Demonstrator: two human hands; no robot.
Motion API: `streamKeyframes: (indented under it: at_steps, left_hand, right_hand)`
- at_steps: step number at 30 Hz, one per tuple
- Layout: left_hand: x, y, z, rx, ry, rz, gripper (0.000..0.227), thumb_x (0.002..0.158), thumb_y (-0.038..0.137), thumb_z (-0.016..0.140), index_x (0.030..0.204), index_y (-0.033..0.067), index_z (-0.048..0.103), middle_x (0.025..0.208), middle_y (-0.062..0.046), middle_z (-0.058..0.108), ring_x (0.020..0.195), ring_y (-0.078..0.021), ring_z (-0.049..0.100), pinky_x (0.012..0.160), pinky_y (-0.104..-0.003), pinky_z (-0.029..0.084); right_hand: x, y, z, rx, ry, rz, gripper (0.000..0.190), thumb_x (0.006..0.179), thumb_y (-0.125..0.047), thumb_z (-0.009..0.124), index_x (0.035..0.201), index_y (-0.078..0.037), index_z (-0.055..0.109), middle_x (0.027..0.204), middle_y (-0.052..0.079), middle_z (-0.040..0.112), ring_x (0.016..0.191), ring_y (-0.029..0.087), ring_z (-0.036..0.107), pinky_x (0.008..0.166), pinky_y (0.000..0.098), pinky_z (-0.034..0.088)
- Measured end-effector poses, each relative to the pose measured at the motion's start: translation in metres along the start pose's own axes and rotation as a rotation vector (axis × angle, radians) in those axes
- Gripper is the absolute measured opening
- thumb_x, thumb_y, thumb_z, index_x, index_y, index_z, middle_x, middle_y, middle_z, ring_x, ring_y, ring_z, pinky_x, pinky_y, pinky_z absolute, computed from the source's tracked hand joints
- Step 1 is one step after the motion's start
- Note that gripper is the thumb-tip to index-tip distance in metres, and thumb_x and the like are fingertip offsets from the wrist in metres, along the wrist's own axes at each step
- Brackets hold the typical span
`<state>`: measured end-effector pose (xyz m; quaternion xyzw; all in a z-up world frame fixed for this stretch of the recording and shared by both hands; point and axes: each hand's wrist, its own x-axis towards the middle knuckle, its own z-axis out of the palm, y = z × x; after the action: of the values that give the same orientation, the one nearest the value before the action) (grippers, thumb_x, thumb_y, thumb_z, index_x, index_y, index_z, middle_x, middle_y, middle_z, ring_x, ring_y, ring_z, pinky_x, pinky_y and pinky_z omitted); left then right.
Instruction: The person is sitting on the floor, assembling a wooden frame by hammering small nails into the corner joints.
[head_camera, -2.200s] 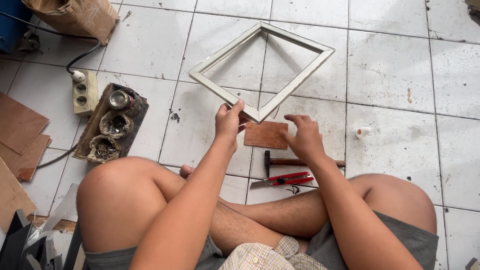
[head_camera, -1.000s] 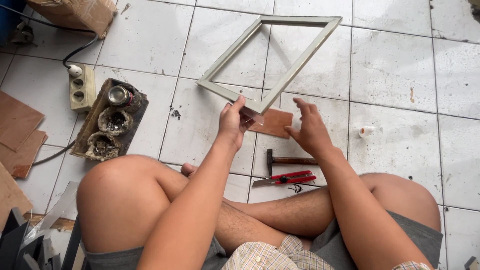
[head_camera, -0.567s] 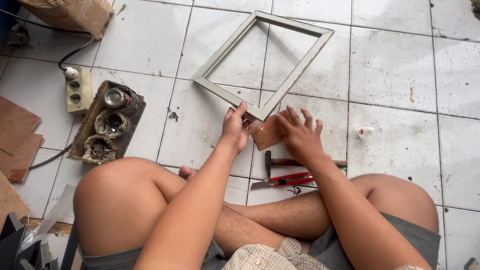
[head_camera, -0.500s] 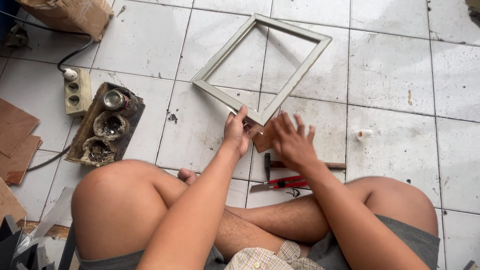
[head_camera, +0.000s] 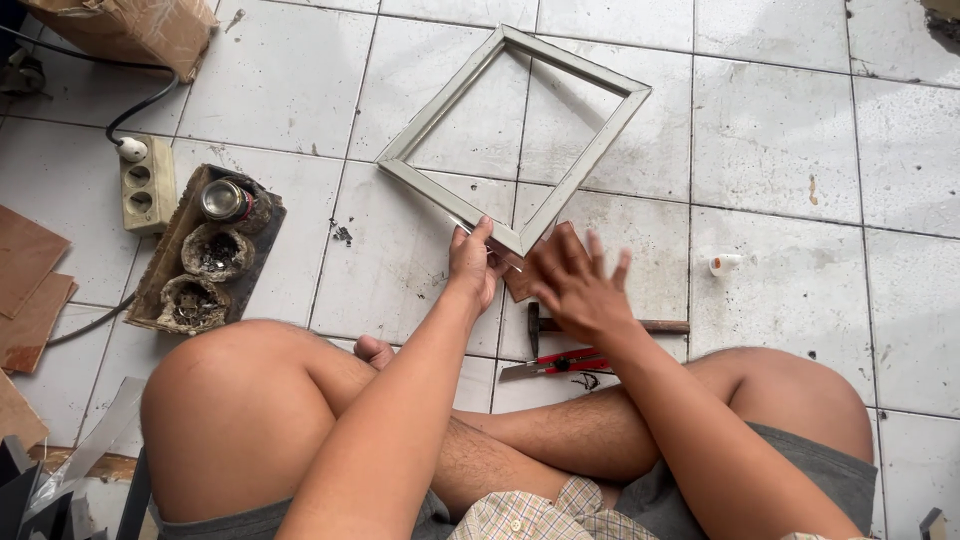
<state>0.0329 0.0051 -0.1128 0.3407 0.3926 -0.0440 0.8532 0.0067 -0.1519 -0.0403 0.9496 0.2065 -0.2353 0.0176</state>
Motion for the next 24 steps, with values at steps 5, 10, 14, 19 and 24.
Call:
streamKeyframes:
  at_steps: [5,10,14,19,24]
  left_hand:
    - [0.006,-0.003,-0.003,0.004,0.005,-0.014,0.027,0.081,0.027,0.060,0.103,0.0223,0.044,0.104,-0.010,0.042,0.098,-0.0300,0.046,0.088,-0.050,0.041]
    - [0.019,-0.011,-0.009,0.006,-0.015,-0.014,0.031,0.083,0.028,0.058,0.110,0.0224,0.043,0.108,-0.013,0.042,0.100,-0.0318,0.047,0.085,-0.050,0.042]
    - [0.022,-0.012,-0.013,0.002,-0.007,-0.037,0.034,0.082,0.029,0.060,0.110,0.0232,0.042,0.110,-0.013,0.041,0.100,-0.0322,0.045,0.087,-0.052,0.041]
    - [0.018,0.001,0.001,0.024,-0.034,-0.034,0.034,0.081,0.032,0.060,0.109,0.0252,0.043,0.108,-0.011,0.042,0.097,-0.0306,0.047,0.083,-0.049,0.044]
    - [0.020,-0.005,-0.004,0.066,-0.054,-0.004,0.031,0.080,0.036,0.061,0.102,0.0243,0.044,0.100,-0.008,0.046,0.092,-0.0262,0.050,0.078,-0.040,0.046]
  right_hand:
    - [0.008,0.018,0.005,0.204,0.171,0.279,0.066,0.085,-0.065,0.009,0.140,-0.029,0.012,0.148,0.008,-0.002,0.133,0.034,-0.007,0.097,0.0645,-0.007]
    - [-0.006,-0.001,-0.006,0.085,-0.021,0.108,0.064,0.083,-0.065,0.006,0.139,-0.035,0.012,0.148,0.004,0.005,0.134,0.033,-0.005,0.099,0.0644,-0.005]
    - [0.011,0.053,0.011,0.281,0.250,0.519,0.066,0.089,-0.059,0.017,0.141,-0.017,0.015,0.147,0.012,0.004,0.131,0.039,0.000,0.093,0.0723,0.001]
    - [-0.041,0.052,-0.021,0.411,0.444,0.320,0.046,0.087,-0.037,0.038,0.128,-0.020,0.031,0.120,0.006,0.039,0.110,0.030,0.034,0.086,0.0545,0.025]
    - [-0.049,0.035,-0.005,0.641,0.591,0.200,0.009,0.081,-0.027,0.064,0.089,-0.029,0.066,0.068,-0.005,0.066,0.045,0.011,0.060,0.051,0.0238,0.049]
